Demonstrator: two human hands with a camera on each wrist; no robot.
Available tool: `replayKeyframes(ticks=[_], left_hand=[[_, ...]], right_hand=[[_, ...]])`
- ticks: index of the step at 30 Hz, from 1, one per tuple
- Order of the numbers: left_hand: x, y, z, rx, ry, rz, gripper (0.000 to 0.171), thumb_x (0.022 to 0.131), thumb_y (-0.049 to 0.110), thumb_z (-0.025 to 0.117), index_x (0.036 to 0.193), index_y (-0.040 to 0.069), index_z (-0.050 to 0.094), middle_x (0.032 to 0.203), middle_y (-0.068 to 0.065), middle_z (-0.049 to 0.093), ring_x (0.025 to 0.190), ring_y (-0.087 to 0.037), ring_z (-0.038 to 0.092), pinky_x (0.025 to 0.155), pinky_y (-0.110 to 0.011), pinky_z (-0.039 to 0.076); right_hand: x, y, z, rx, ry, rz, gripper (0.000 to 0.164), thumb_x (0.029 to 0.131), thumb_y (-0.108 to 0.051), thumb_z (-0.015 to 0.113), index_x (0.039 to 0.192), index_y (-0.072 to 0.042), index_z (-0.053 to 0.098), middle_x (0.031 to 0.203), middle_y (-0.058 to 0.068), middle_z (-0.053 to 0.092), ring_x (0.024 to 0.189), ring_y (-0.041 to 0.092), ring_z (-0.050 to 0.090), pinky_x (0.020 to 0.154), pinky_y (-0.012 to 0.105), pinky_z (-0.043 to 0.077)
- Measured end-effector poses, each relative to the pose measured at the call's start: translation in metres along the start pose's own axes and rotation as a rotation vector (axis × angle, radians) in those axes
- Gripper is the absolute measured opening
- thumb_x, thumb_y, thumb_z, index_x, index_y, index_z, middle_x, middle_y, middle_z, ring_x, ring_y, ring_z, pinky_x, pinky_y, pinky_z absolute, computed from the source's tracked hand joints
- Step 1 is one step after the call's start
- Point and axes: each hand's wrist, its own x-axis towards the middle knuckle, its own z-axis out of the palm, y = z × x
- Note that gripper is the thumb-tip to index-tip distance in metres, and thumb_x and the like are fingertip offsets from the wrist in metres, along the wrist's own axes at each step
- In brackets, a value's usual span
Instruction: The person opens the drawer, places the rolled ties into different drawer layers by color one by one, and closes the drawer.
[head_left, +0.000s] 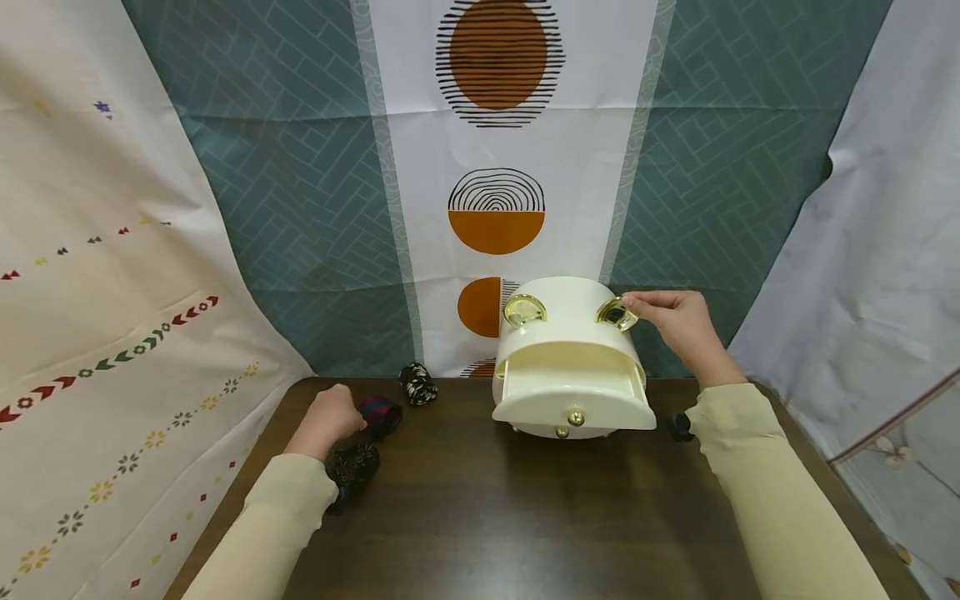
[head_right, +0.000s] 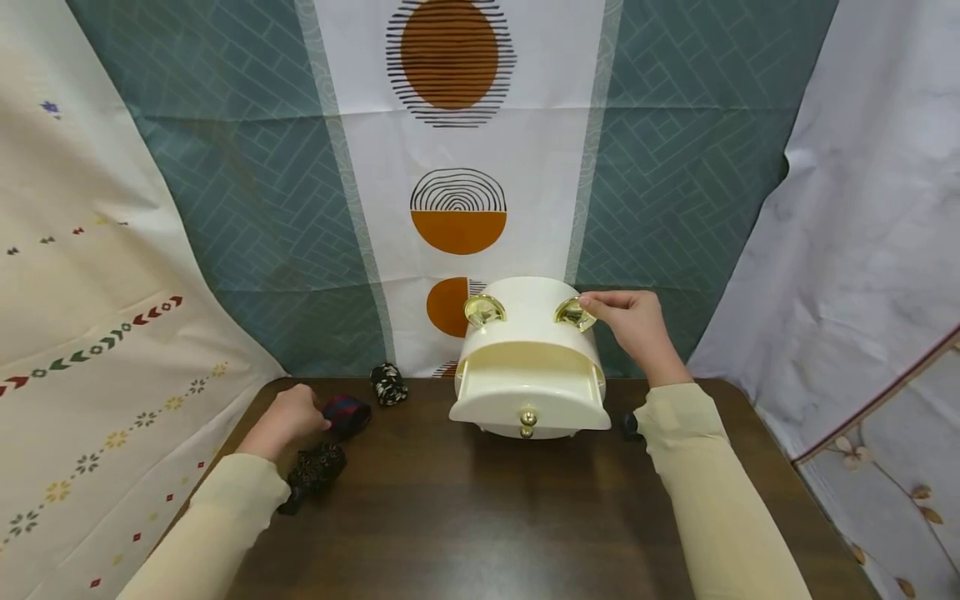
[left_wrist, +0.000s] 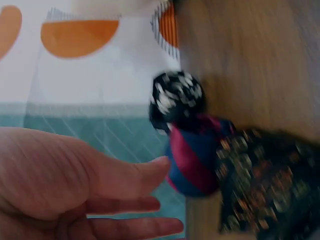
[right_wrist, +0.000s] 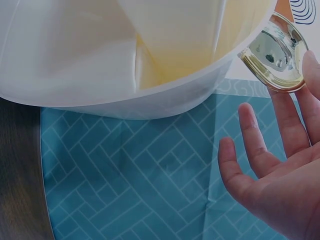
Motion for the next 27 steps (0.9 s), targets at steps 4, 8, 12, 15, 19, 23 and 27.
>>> replayKeyframes(ticks=[4, 8, 12, 15, 19, 23, 27], left_hand=[[-0.001, -0.019, 0.000, 0.045, -0.084, -0.034, 0.043, 0.076, 0.012, 0.072, 0.106, -0.012, 0.054, 0.095, -0.023, 0.060, 0.077, -0.028, 0.052, 0.064, -0.037, 0.045], [-0.003, -0.027, 0.000, 0.061, -0.163, -0.062, 0.052, 0.078, 0.012, 0.072, 0.117, -0.015, 0.049, 0.105, -0.028, 0.058, 0.084, -0.030, 0.053, 0.067, -0.038, 0.048], [-0.004, -0.030, 0.001, 0.031, -0.213, -0.082, 0.054, 0.080, 0.010, 0.071, 0.120, -0.015, 0.045, 0.103, -0.026, 0.055, 0.076, -0.029, 0.056, 0.057, -0.034, 0.048], [-0.004, -0.032, 0.002, 0.005, -0.224, -0.091, 0.052, 0.080, 0.010, 0.070, 0.119, -0.014, 0.045, 0.098, -0.024, 0.054, 0.065, -0.028, 0.058, 0.050, -0.031, 0.047], [-0.006, -0.033, 0.003, -0.014, -0.234, -0.089, 0.060, 0.080, 0.016, 0.073, 0.122, -0.015, 0.043, 0.099, -0.024, 0.054, 0.066, -0.030, 0.061, 0.052, -0.033, 0.049], [-0.008, -0.033, 0.004, -0.042, -0.240, -0.071, 0.072, 0.075, 0.027, 0.079, 0.122, -0.015, 0.044, 0.097, -0.022, 0.055, 0.072, -0.029, 0.059, 0.059, -0.036, 0.051], [-0.009, -0.034, 0.007, -0.085, -0.278, -0.023, 0.084, 0.073, 0.033, 0.080, 0.126, -0.017, 0.039, 0.111, -0.027, 0.053, 0.086, -0.030, 0.060, 0.073, -0.041, 0.052]], right_hand=[[0.000, 0.000, 0.002, -0.001, 0.004, 0.002, 0.060, 0.076, -0.053, 0.070, 0.115, -0.008, 0.067, 0.092, -0.023, 0.067, 0.125, 0.023, 0.048, 0.107, 0.052, 0.032], [0.000, 0.000, 0.002, -0.002, 0.006, 0.001, 0.059, 0.076, -0.052, 0.070, 0.115, -0.008, 0.067, 0.092, -0.023, 0.067, 0.124, 0.023, 0.049, 0.107, 0.052, 0.033], [0.000, 0.001, 0.002, -0.009, 0.008, 0.003, 0.060, 0.075, -0.053, 0.070, 0.114, -0.008, 0.067, 0.091, -0.023, 0.067, 0.123, 0.022, 0.049, 0.107, 0.052, 0.033], [0.000, 0.001, 0.002, -0.010, 0.009, 0.008, 0.060, 0.075, -0.054, 0.070, 0.114, -0.008, 0.067, 0.091, -0.024, 0.067, 0.123, 0.022, 0.049, 0.107, 0.052, 0.033], [0.000, 0.000, 0.002, -0.010, 0.011, 0.012, 0.061, 0.075, -0.054, 0.070, 0.114, -0.008, 0.067, 0.090, -0.025, 0.067, 0.124, 0.022, 0.049, 0.107, 0.052, 0.033], [0.000, 0.000, 0.002, -0.009, 0.011, 0.012, 0.061, 0.075, -0.054, 0.070, 0.114, -0.008, 0.067, 0.089, -0.025, 0.067, 0.123, 0.021, 0.049, 0.107, 0.051, 0.033], [-0.001, -0.002, 0.001, -0.009, 0.011, 0.013, 0.061, 0.075, -0.054, 0.070, 0.115, -0.007, 0.067, 0.088, -0.025, 0.067, 0.123, 0.022, 0.050, 0.107, 0.050, 0.034]])
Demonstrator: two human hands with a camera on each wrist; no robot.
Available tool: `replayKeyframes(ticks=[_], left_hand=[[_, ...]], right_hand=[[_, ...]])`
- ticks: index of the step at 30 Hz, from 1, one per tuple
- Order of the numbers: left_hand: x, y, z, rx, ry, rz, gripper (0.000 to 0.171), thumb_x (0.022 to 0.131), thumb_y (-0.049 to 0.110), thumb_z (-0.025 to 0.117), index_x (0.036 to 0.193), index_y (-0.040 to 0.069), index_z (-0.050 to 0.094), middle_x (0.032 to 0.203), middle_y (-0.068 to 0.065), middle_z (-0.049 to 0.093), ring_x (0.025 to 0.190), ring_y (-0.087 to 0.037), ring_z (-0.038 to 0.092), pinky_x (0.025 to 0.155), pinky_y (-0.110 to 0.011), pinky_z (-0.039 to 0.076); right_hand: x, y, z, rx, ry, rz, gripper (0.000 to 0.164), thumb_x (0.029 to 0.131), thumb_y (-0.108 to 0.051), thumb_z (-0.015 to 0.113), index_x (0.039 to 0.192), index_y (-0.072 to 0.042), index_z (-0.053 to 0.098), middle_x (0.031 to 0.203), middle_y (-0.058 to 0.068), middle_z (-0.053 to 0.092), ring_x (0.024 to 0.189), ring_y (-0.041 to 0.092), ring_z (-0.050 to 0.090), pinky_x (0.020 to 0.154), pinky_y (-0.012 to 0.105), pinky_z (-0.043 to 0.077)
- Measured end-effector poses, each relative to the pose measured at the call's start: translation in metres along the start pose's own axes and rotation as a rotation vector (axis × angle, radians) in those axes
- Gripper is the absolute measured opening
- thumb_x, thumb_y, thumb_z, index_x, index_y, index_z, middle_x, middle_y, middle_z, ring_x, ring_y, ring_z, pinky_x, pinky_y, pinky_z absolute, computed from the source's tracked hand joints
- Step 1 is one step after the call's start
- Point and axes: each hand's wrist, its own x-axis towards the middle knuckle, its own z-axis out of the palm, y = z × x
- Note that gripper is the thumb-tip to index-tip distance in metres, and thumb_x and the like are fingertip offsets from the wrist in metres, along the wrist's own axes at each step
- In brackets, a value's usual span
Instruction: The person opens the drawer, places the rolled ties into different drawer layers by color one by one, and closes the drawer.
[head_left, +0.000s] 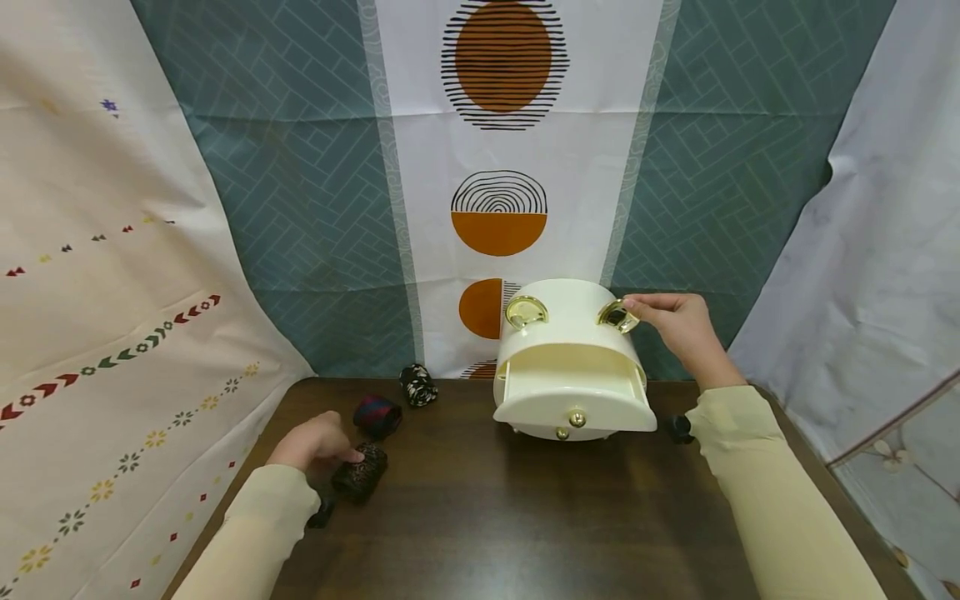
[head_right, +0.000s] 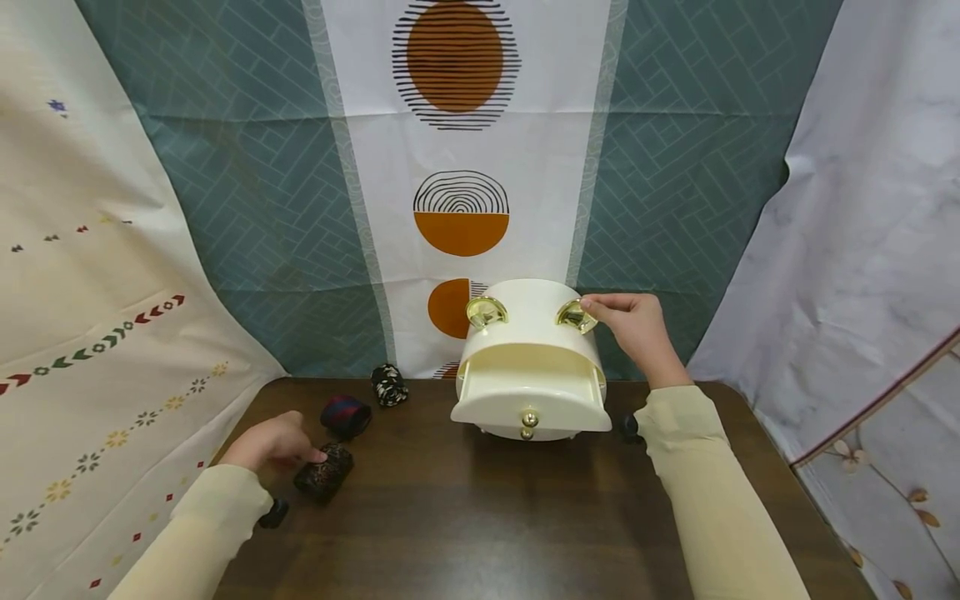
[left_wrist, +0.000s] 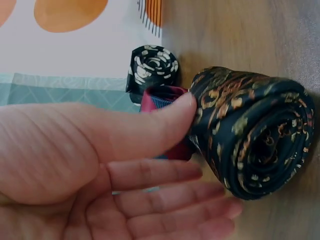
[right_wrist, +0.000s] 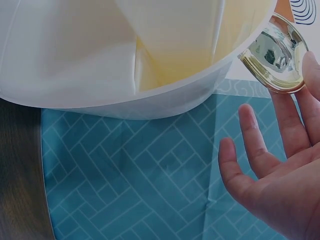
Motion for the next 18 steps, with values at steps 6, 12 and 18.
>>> replayKeyframes(ticks=[6, 12, 18], left_hand=[[0.001, 0.003, 0.010, -0.167, -0.087, 0.049, 0.067, 0.072, 0.027, 0.081, 0.117, -0.013, 0.050, 0.112, -0.020, 0.056, 0.095, -0.029, 0.060, 0.081, -0.044, 0.053], [0.002, 0.007, 0.016, -0.176, -0.107, 0.060, 0.056, 0.072, 0.026, 0.081, 0.107, -0.008, 0.053, 0.103, -0.014, 0.056, 0.092, -0.028, 0.061, 0.071, -0.046, 0.055], [0.003, 0.014, 0.019, -0.127, -0.074, 0.051, 0.047, 0.069, 0.028, 0.082, 0.093, -0.002, 0.054, 0.092, -0.012, 0.053, 0.076, -0.025, 0.061, 0.063, -0.042, 0.055]], right_hand=[[0.000, 0.001, -0.001, 0.008, -0.003, -0.004, 0.060, 0.075, -0.053, 0.070, 0.115, -0.008, 0.067, 0.091, -0.025, 0.067, 0.124, 0.022, 0.049, 0.107, 0.051, 0.033], [0.002, 0.002, 0.000, 0.015, -0.007, -0.016, 0.060, 0.075, -0.053, 0.070, 0.115, -0.008, 0.067, 0.093, -0.023, 0.067, 0.124, 0.022, 0.050, 0.107, 0.050, 0.034], [0.002, 0.003, 0.000, 0.007, -0.002, -0.019, 0.059, 0.075, -0.053, 0.070, 0.115, -0.009, 0.067, 0.093, -0.023, 0.067, 0.123, 0.022, 0.050, 0.107, 0.050, 0.034]])
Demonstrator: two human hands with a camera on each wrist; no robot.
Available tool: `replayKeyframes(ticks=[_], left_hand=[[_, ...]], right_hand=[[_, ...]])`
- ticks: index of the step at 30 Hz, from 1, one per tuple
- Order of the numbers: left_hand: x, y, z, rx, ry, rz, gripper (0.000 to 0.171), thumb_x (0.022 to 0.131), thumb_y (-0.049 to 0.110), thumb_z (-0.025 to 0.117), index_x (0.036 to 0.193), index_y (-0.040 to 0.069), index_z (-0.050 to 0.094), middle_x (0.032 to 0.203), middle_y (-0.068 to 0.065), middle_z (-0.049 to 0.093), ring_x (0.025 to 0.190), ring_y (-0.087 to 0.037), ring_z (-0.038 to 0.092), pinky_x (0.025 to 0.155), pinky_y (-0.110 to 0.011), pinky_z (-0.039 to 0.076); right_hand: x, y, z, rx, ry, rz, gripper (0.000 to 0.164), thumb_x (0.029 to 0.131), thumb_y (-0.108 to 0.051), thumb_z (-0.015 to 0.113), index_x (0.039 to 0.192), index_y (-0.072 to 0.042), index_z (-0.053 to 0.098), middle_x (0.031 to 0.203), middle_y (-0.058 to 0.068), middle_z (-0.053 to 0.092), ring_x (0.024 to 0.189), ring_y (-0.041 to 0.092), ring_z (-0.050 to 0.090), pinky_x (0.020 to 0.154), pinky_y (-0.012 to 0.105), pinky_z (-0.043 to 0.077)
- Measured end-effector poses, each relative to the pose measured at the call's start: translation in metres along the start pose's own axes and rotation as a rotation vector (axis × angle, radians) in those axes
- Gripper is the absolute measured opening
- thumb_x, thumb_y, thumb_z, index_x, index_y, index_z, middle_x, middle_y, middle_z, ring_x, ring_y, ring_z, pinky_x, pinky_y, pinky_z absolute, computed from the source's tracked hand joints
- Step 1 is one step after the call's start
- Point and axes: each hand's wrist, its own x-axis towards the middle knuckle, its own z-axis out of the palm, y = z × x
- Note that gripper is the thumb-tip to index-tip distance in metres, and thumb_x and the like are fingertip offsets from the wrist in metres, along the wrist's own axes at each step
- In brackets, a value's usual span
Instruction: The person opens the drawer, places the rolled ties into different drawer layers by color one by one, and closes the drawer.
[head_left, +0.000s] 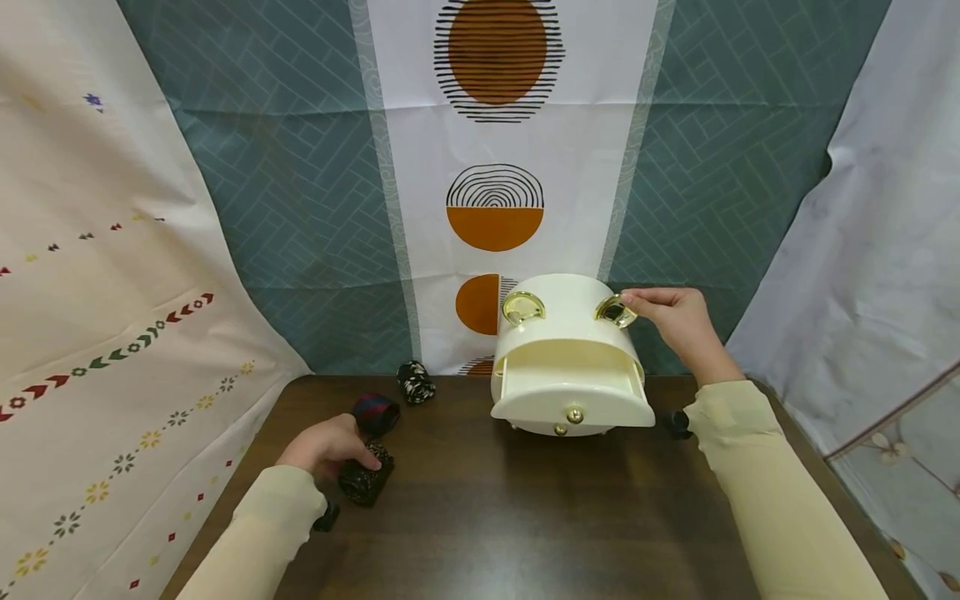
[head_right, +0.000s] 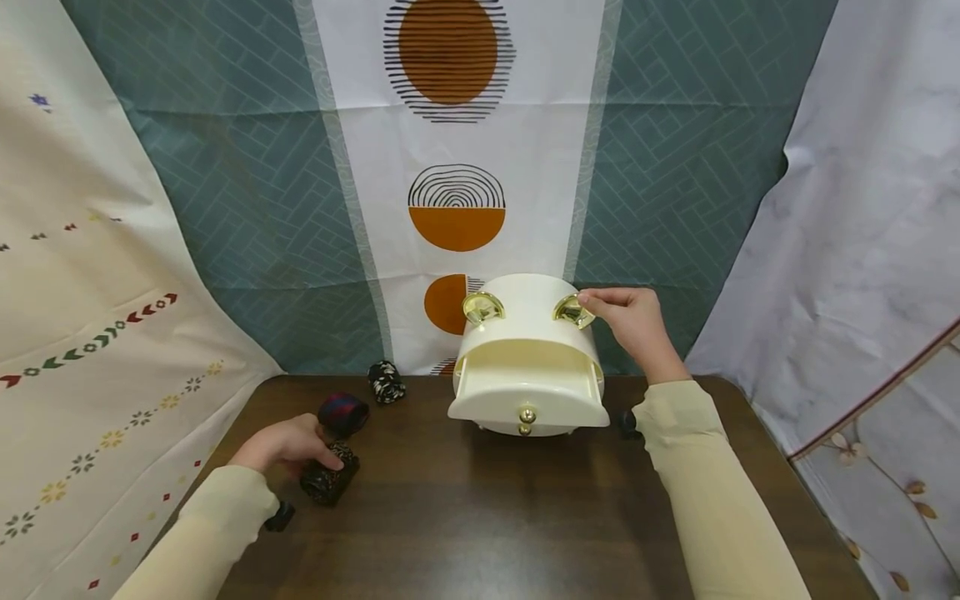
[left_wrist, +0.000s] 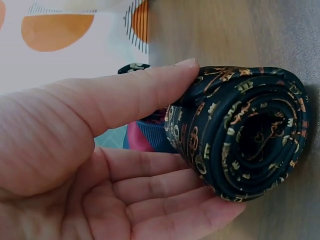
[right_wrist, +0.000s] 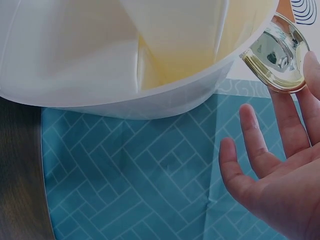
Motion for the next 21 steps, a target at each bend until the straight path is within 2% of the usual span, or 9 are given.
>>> replayKeyframes(ticks=[8, 10, 13, 17, 20, 21], left_hand=[[0.003, 0.010, 0.005, 0.075, 0.065, 0.025, 0.048, 0.060, 0.027, 0.086, 0.086, 0.001, 0.054, 0.084, -0.010, 0.057, 0.067, -0.023, 0.060, 0.055, -0.039, 0.054], [0.004, 0.015, 0.005, 0.097, 0.081, 0.031, 0.046, 0.059, 0.028, 0.086, 0.081, 0.003, 0.055, 0.079, -0.007, 0.057, 0.064, -0.021, 0.058, 0.052, -0.036, 0.052], [0.004, 0.026, 0.005, 0.126, 0.106, 0.056, 0.039, 0.059, 0.031, 0.086, 0.066, 0.008, 0.055, 0.062, 0.000, 0.049, 0.053, -0.015, 0.049, 0.048, -0.030, 0.046], [-0.001, 0.047, 0.001, 0.114, 0.126, 0.133, 0.040, 0.063, 0.033, 0.084, 0.055, 0.014, 0.050, 0.050, 0.005, 0.036, 0.042, -0.012, 0.038, 0.043, -0.026, 0.037], [-0.007, 0.066, -0.006, 0.074, 0.151, 0.216, 0.040, 0.065, 0.036, 0.083, 0.058, 0.012, 0.051, 0.051, 0.004, 0.034, 0.041, -0.012, 0.034, 0.043, -0.026, 0.033], [-0.009, 0.073, -0.009, 0.066, 0.175, 0.245, 0.038, 0.065, 0.038, 0.083, 0.063, 0.011, 0.056, 0.055, 0.005, 0.039, 0.045, -0.011, 0.038, 0.045, -0.027, 0.036]], right_hand=[[0.001, 0.000, -0.001, -0.009, 0.004, -0.001, 0.060, 0.075, -0.054, 0.070, 0.114, -0.009, 0.068, 0.094, -0.021, 0.067, 0.125, 0.023, 0.048, 0.107, 0.052, 0.033], [0.001, 0.001, -0.001, -0.005, 0.003, 0.000, 0.060, 0.074, -0.054, 0.070, 0.114, -0.009, 0.068, 0.094, -0.021, 0.067, 0.125, 0.023, 0.048, 0.107, 0.052, 0.033], [0.002, 0.002, -0.001, 0.001, 0.001, -0.001, 0.061, 0.074, -0.054, 0.070, 0.114, -0.009, 0.068, 0.095, -0.021, 0.067, 0.124, 0.022, 0.049, 0.106, 0.051, 0.034], [0.002, 0.002, -0.001, -0.003, 0.000, -0.001, 0.062, 0.073, -0.055, 0.070, 0.114, -0.010, 0.068, 0.096, -0.021, 0.067, 0.124, 0.023, 0.049, 0.106, 0.051, 0.035], [0.002, 0.002, -0.002, -0.009, -0.002, 0.000, 0.061, 0.073, -0.056, 0.070, 0.115, -0.010, 0.068, 0.097, -0.020, 0.067, 0.126, 0.023, 0.048, 0.107, 0.052, 0.034], [0.002, 0.002, -0.002, -0.010, -0.002, 0.001, 0.061, 0.074, -0.056, 0.070, 0.115, -0.010, 0.067, 0.098, -0.020, 0.067, 0.126, 0.023, 0.048, 0.107, 0.052, 0.033]])
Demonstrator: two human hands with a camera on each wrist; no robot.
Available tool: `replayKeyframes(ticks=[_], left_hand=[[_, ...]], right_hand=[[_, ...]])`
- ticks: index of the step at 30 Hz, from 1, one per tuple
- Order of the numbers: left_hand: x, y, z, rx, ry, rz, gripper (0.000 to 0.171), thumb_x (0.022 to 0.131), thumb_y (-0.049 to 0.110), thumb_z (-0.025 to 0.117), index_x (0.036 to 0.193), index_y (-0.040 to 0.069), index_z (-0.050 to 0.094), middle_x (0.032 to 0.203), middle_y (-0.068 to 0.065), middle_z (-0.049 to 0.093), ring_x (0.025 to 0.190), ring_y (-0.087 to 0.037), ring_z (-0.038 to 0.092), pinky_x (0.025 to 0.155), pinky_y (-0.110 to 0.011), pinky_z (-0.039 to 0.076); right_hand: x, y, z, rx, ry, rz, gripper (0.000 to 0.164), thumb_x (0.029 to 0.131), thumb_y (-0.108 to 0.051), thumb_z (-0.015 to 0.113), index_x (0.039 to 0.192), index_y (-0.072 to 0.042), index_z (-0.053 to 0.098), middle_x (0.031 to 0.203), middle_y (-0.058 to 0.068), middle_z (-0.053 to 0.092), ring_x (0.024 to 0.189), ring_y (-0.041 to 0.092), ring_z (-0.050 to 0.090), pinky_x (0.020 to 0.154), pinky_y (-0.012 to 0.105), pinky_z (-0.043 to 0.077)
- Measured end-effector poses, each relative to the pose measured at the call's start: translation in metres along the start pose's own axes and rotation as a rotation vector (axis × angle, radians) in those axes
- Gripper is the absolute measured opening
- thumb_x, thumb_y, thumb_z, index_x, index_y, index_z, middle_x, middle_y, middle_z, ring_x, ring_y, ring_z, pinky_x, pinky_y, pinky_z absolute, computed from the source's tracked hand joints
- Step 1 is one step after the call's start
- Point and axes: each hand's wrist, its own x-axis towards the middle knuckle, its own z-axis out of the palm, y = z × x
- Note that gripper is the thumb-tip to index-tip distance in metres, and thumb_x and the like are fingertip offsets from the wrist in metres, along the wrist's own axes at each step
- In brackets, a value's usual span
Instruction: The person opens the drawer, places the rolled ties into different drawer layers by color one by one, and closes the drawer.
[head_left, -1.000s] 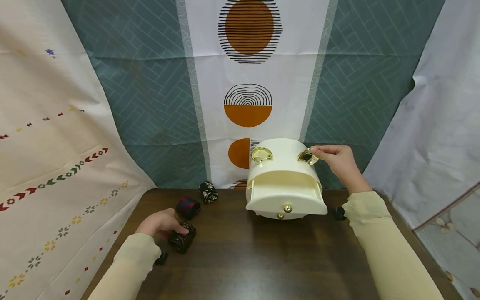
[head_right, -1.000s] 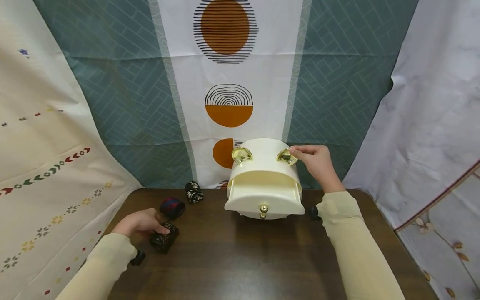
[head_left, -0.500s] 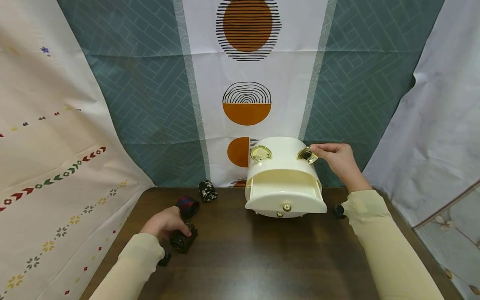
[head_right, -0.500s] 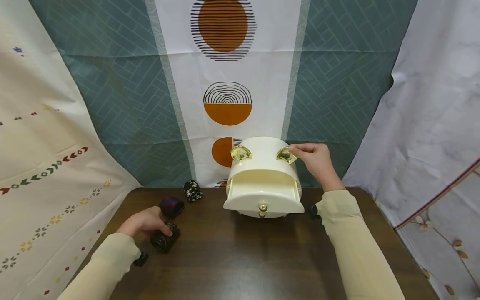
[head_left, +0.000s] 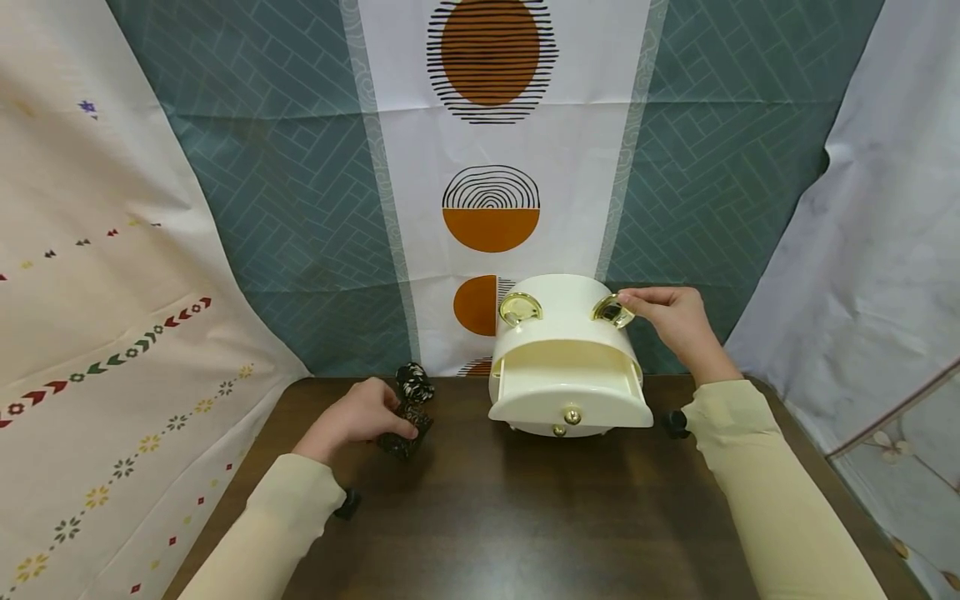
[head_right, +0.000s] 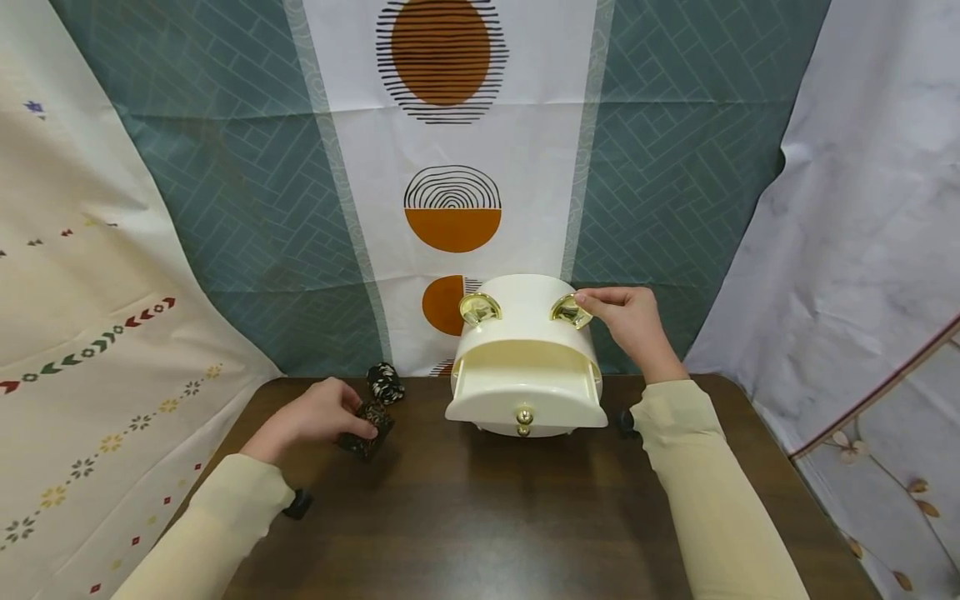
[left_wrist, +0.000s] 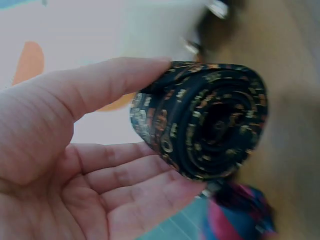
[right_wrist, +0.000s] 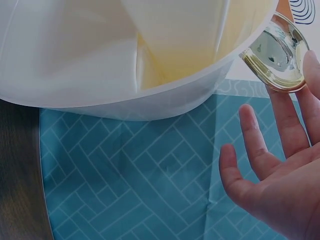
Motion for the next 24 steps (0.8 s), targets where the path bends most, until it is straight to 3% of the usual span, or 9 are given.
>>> replayKeyframes(ticks=[1, 3, 6, 9, 15, 24], left_hand=[[0.000, 0.007, -0.003, -0.004, 0.026, 0.023, 0.038, 0.065, 0.041, 0.082, 0.067, 0.010, 0.061, 0.057, 0.005, 0.045, 0.050, -0.011, 0.043, 0.047, -0.027, 0.039], [-0.001, 0.023, -0.009, -0.032, 0.077, 0.060, 0.047, 0.065, 0.045, 0.082, 0.089, 0.007, 0.069, 0.075, 0.002, 0.060, 0.066, -0.012, 0.055, 0.058, -0.030, 0.050], [-0.005, 0.047, -0.016, -0.077, 0.151, 0.095, 0.071, 0.065, 0.052, 0.080, 0.119, 0.009, 0.062, 0.111, -0.005, 0.065, 0.099, -0.019, 0.061, 0.077, -0.037, 0.054], [-0.012, 0.071, -0.019, -0.152, 0.204, 0.124, 0.074, 0.065, 0.055, 0.078, 0.123, 0.012, 0.060, 0.118, -0.005, 0.063, 0.104, -0.021, 0.061, 0.080, -0.038, 0.054], [-0.024, 0.110, -0.021, -0.345, 0.312, 0.202, 0.067, 0.065, 0.054, 0.079, 0.118, 0.019, 0.061, 0.115, 0.003, 0.063, 0.099, -0.014, 0.064, 0.077, -0.034, 0.055], [-0.022, 0.157, -0.008, -0.618, 0.323, 0.268, 0.071, 0.070, 0.047, 0.079, 0.128, 0.014, 0.054, 0.117, -0.002, 0.058, 0.105, -0.017, 0.060, 0.088, -0.037, 0.052]], right_hand=[[0.000, 0.000, 0.000, 0.000, 0.000, 0.001, 0.061, 0.074, -0.056, 0.070, 0.115, -0.010, 0.068, 0.098, -0.019, 0.067, 0.126, 0.023, 0.047, 0.107, 0.052, 0.033], [0.000, 0.000, 0.000, 0.001, -0.001, 0.002, 0.061, 0.074, -0.056, 0.070, 0.115, -0.010, 0.068, 0.098, -0.020, 0.067, 0.126, 0.023, 0.047, 0.107, 0.052, 0.033], [0.000, 0.001, 0.000, 0.006, 0.000, 0.005, 0.060, 0.074, -0.055, 0.070, 0.114, -0.010, 0.068, 0.096, -0.021, 0.067, 0.126, 0.022, 0.048, 0.107, 0.052, 0.033], [0.001, 0.001, 0.001, 0.009, -0.002, 0.007, 0.061, 0.073, -0.056, 0.070, 0.114, -0.011, 0.068, 0.095, -0.021, 0.067, 0.126, 0.022, 0.048, 0.107, 0.052, 0.033], [0.001, -0.001, 0.002, 0.008, -0.001, 0.000, 0.060, 0.073, -0.055, 0.070, 0.114, -0.011, 0.068, 0.095, -0.021, 0.067, 0.125, 0.021, 0.048, 0.107, 0.051, 0.033], [-0.001, -0.001, 0.001, 0.008, -0.002, 0.019, 0.059, 0.075, -0.054, 0.070, 0.115, -0.010, 0.067, 0.093, -0.024, 0.067, 0.124, 0.021, 0.049, 0.108, 0.051, 0.033]])
